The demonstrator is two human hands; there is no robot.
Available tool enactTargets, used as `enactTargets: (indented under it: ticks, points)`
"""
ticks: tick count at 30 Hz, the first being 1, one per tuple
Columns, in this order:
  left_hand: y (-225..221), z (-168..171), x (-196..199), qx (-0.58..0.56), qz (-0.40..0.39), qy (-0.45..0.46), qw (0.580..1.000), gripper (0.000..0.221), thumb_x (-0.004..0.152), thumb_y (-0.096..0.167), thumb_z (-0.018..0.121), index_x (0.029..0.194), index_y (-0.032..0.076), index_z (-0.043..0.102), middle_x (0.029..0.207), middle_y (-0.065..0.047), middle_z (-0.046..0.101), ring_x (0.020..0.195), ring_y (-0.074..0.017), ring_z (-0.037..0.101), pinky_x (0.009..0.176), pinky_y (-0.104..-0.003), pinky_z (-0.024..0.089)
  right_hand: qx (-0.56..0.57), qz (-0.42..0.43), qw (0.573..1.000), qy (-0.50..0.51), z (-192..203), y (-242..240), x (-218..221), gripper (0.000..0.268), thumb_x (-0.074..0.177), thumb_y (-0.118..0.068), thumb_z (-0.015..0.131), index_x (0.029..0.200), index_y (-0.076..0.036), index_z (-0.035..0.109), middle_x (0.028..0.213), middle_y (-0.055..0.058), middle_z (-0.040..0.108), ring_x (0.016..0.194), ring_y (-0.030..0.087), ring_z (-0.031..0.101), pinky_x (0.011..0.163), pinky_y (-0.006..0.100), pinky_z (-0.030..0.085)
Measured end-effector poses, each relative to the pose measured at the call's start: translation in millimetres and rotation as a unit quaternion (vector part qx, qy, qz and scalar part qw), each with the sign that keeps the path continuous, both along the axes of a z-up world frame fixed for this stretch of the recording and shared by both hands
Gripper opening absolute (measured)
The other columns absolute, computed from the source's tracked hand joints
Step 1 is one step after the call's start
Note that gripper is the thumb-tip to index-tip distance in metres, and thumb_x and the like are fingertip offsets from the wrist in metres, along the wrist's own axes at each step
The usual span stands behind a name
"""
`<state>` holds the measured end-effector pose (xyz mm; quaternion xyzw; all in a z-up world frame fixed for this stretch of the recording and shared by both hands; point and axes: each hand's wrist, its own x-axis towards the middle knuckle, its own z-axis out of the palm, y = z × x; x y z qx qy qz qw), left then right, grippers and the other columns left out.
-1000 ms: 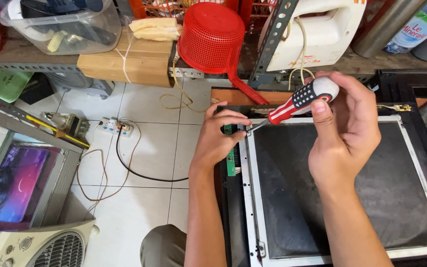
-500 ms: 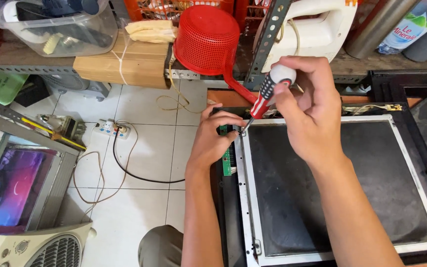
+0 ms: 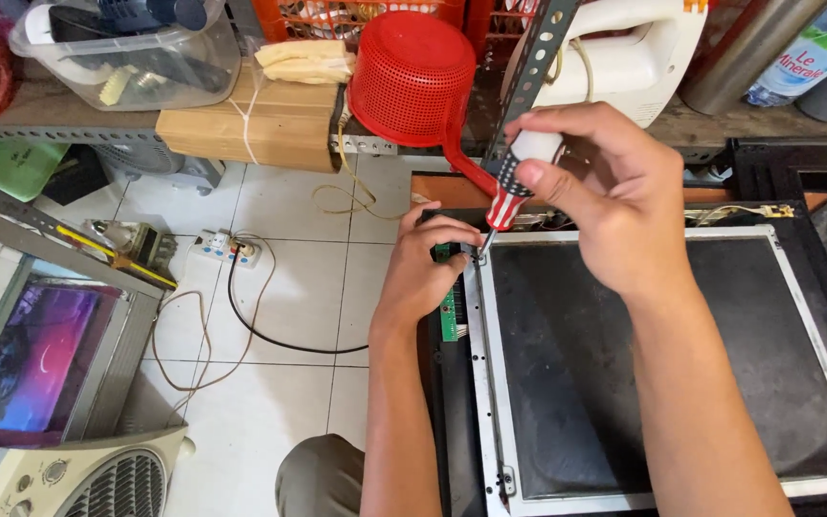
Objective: Cleaning a monitor frame with a brush and removing screws using a screwdriver.
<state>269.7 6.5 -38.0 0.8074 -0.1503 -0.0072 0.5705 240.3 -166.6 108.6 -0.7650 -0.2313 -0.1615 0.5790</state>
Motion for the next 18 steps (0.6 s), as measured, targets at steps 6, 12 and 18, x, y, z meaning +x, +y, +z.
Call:
enactTargets:
  ticks: [6,12,18]
  points:
    - [-0.3,5.0,-1.5,0.003,0.0,0.028,1.0,0.029,0.084,-0.002,0.066,0.097,0.018,0.081,0.115,0.009,0.077,0.146,-0.0193,0.037,0.12,-0.038,0.032,-0.038,-0.04,0.997,-0.045,-1.8,-6.4,0.4,0.023,0.105,0.005,0.066,0.128,0.002,0.065,0.125,0.012,0.054,0.116,0.022,0.056,0.091,0.028,0.047]
    - [-0.3,-1.1,0.3,-0.003,-0.003,0.007,1.0,0.029,0.085,-0.004,0.064,0.096,0.017,0.08,0.114,0.008,0.077,0.145,-0.0212,0.037,0.12,-0.039,0.032,0.008,0.042,0.999,-0.03,-4.4,-4.1,-1.4,0.027,0.107,-0.003,0.052,0.132,0.005,0.059,0.13,0.018,0.059,0.126,0.028,0.058,0.111,0.035,0.05]
    - [-0.6,-5.4,1.6,-0.01,-0.003,-0.011,1.0,0.032,0.084,-0.006,0.063,0.093,0.019,0.081,0.112,0.007,0.077,0.143,-0.0237,0.038,0.12,-0.04,0.031,-0.005,-0.108,0.986,-0.124,-15.0,3.8,0.6,0.018,0.104,-0.005,0.076,0.119,0.002,0.069,0.118,0.011,0.052,0.104,0.02,0.055,0.088,0.028,0.045]
